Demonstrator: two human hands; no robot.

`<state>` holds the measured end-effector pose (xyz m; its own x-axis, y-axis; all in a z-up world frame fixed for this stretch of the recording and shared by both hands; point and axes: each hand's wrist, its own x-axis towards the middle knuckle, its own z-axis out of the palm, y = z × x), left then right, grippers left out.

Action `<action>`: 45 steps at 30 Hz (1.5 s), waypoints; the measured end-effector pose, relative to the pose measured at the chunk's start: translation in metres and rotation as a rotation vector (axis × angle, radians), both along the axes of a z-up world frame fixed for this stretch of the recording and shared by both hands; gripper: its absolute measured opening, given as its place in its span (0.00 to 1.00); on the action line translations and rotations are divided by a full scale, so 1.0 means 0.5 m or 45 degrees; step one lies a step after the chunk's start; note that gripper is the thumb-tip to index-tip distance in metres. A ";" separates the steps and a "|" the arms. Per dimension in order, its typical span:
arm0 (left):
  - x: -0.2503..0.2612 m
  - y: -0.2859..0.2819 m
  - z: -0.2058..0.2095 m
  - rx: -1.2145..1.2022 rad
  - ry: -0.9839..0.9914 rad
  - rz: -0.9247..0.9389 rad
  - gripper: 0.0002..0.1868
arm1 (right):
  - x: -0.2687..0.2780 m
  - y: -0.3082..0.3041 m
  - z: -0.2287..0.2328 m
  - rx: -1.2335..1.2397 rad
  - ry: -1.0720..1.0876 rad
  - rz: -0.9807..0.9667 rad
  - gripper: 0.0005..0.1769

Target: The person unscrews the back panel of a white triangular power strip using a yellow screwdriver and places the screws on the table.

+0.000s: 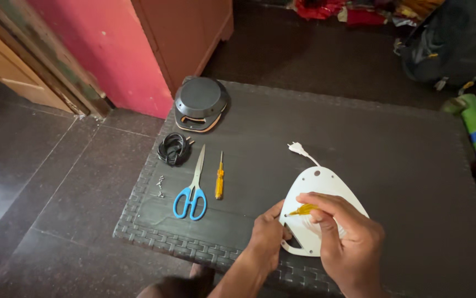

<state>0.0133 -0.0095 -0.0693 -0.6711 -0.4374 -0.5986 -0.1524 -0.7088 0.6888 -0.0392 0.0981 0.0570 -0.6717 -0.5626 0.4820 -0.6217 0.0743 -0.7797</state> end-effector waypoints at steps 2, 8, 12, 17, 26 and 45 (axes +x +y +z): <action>0.003 -0.001 -0.004 0.027 0.037 -0.002 0.39 | 0.002 -0.002 -0.002 0.028 -0.088 0.014 0.12; 0.000 -0.002 0.004 0.070 0.035 0.002 0.38 | 0.003 0.010 -0.008 -0.030 0.147 0.122 0.12; 0.000 0.000 0.009 0.025 0.046 0.009 0.35 | 0.002 0.004 -0.023 -0.023 0.094 0.011 0.09; 0.017 0.004 0.004 0.023 0.086 -0.004 0.37 | 0.002 0.008 -0.007 -0.072 0.060 -0.008 0.12; 0.013 -0.007 0.006 0.100 0.159 -0.044 0.43 | -0.003 -0.006 0.017 -0.114 -0.151 0.167 0.12; 0.008 0.003 0.008 0.104 0.092 0.032 0.42 | -0.001 0.009 0.004 -0.126 -0.189 0.258 0.14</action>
<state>0.0172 -0.0078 -0.0653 -0.7031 -0.4064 -0.5835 -0.0863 -0.7657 0.6373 -0.0397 0.1026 0.0592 -0.6175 -0.6481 0.4458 -0.4942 -0.1212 -0.8608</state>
